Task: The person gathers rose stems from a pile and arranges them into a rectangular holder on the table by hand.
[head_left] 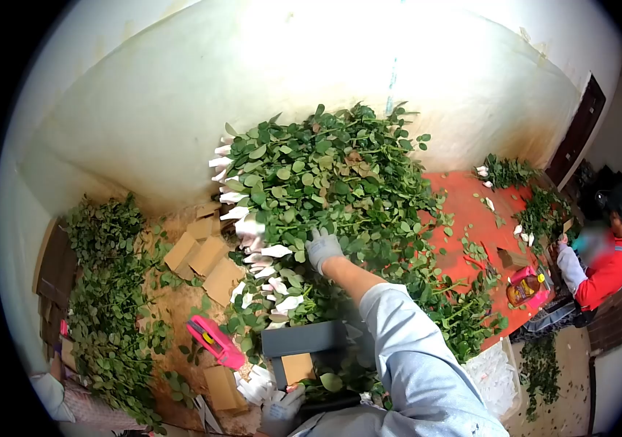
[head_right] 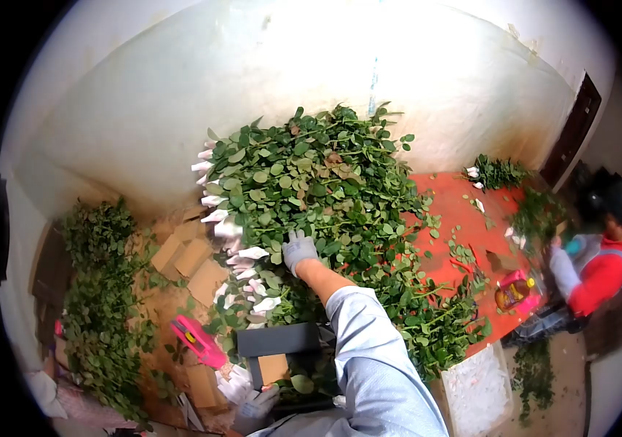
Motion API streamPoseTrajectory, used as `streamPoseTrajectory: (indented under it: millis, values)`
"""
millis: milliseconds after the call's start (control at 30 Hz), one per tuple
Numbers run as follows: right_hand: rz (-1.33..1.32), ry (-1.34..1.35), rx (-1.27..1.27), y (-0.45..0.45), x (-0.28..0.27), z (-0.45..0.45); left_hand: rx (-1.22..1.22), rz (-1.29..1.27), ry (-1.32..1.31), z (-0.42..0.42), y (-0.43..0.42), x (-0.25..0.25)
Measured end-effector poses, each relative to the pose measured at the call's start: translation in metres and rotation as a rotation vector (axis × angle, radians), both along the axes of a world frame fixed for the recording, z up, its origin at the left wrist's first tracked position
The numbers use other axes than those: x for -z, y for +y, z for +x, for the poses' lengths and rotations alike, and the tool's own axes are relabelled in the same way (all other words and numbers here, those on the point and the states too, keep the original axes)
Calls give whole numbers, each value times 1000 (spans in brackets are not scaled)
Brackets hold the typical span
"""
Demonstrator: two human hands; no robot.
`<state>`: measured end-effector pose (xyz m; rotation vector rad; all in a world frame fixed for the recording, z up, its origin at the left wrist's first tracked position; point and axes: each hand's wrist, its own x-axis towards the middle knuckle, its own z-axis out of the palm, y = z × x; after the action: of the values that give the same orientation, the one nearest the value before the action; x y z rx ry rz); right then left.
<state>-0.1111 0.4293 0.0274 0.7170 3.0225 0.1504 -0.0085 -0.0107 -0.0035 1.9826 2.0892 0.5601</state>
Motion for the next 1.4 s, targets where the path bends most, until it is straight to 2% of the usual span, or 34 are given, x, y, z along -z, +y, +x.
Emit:
streamPoseTrajectory:
  millis: [67, 100, 167, 233, 300, 367, 433, 467, 533, 633, 667, 700, 767, 800, 900, 967, 1133, 1200, 1400]
  values:
    - [-15, -120, -32, -3, -4, 6, -31, -93, -36, 1, -1, -2]
    - [-12, -124, -33, -3, -2, 7, -33, -46, -13, 1, -1, 1]
    - [-182, -350, -94, -7, 3, 15, -42, 3, 4, 0, -4, 13]
    - [-130, -308, -113, -14, 2, 29, -21, 38, 153, -1, -7, 28]
    - [-140, -401, -93, -17, -6, 29, -75, 73, 180, 6, -6, 27]
    - [-151, -371, -106, -15, -18, 26, -126, 107, 204, 9, -5, 18]
    - [-114, -22, -156, -15, -43, 17, -21, 57, 167, 3, 4, -11]
    - [-171, 0, -117, -15, -65, 11, -19, 65, 164, 5, 3, -5]
    - [-164, 178, -145, -6, -86, -9, -171, 59, 276, 15, -8, 18]
    - [-191, 442, -171, 20, -98, -51, -274, 26, 259, 19, -18, 48]
    - [-241, 459, -165, 27, -109, -64, -226, 3, 277, 17, -20, 53]
    - [-238, 459, -160, 35, -114, -78, -220, 5, 276, 17, -20, 59]
    - [-306, 451, -87, 49, -120, -105, -391, -322, -187, 22, -26, 80]
    - [-305, 450, -81, 54, -121, -115, -274, -189, 50, 17, -37, 115]
    - [-297, 351, 19, 65, -123, -138, -351, -51, 74, 23, -51, 166]
    - [-266, 171, 137, 71, -122, -149, -391, -32, 90, 31, -60, 183]
    - [-68, -9, 55, 78, -115, -157, -415, -40, 68, 29, -50, 162]
    - [4, -163, -33, 77, -116, -151, -397, -49, 63, 23, -45, 152]
    - [46, -28, -128, 72, -120, -104, -326, -68, 58, 16, -40, 132]
